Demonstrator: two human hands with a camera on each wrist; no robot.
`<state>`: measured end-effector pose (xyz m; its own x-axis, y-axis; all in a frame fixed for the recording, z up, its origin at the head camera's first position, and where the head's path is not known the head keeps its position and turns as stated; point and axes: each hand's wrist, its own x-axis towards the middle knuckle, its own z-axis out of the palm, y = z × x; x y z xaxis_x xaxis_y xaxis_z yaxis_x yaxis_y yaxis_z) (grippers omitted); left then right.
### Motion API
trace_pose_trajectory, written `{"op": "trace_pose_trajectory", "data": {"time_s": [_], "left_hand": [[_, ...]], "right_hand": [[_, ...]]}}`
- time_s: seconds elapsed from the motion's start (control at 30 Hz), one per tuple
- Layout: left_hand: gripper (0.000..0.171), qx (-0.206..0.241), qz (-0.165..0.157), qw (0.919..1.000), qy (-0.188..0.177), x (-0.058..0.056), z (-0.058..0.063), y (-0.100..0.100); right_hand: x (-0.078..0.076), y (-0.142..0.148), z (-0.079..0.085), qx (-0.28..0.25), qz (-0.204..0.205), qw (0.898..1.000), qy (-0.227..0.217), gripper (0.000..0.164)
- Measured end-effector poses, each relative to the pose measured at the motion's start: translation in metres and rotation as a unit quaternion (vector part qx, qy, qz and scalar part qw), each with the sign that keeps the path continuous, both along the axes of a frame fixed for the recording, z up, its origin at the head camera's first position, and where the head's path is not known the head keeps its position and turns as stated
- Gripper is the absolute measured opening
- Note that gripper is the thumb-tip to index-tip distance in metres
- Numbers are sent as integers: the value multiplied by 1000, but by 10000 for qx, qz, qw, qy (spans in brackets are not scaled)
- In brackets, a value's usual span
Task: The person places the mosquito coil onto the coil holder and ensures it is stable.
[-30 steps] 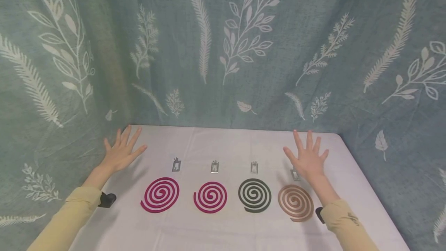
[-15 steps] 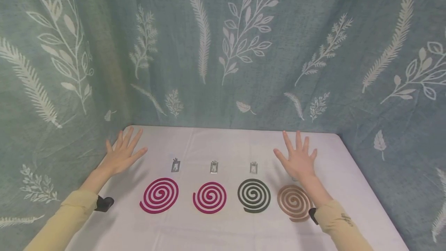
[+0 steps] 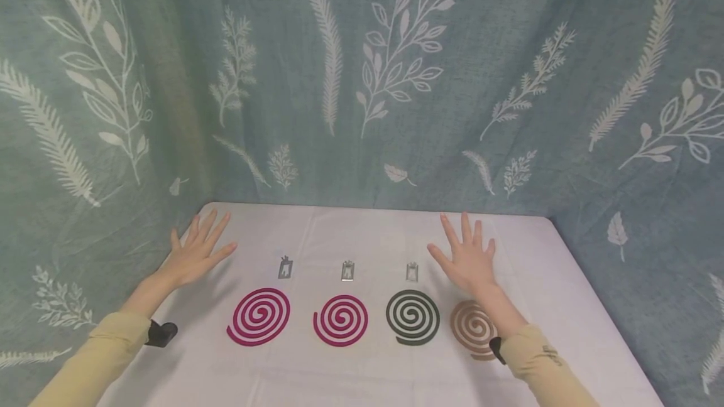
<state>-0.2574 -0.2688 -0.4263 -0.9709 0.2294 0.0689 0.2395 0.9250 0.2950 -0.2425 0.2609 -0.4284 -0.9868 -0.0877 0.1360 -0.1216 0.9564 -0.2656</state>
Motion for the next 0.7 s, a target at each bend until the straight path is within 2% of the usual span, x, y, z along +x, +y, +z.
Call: {"op": "trace_pose_trajectory", "data": {"time_s": [0.4, 0.7], "left_hand": [[74, 162, -182, 9996, -127, -3, -1, -1], [76, 654, -187, 9972, -314, 1, -4, 4]], "right_hand": [[2, -26, -3, -124, 257, 9996, 62, 77], [6, -44, -10, -165, 556, 9983, 73, 74]]}}
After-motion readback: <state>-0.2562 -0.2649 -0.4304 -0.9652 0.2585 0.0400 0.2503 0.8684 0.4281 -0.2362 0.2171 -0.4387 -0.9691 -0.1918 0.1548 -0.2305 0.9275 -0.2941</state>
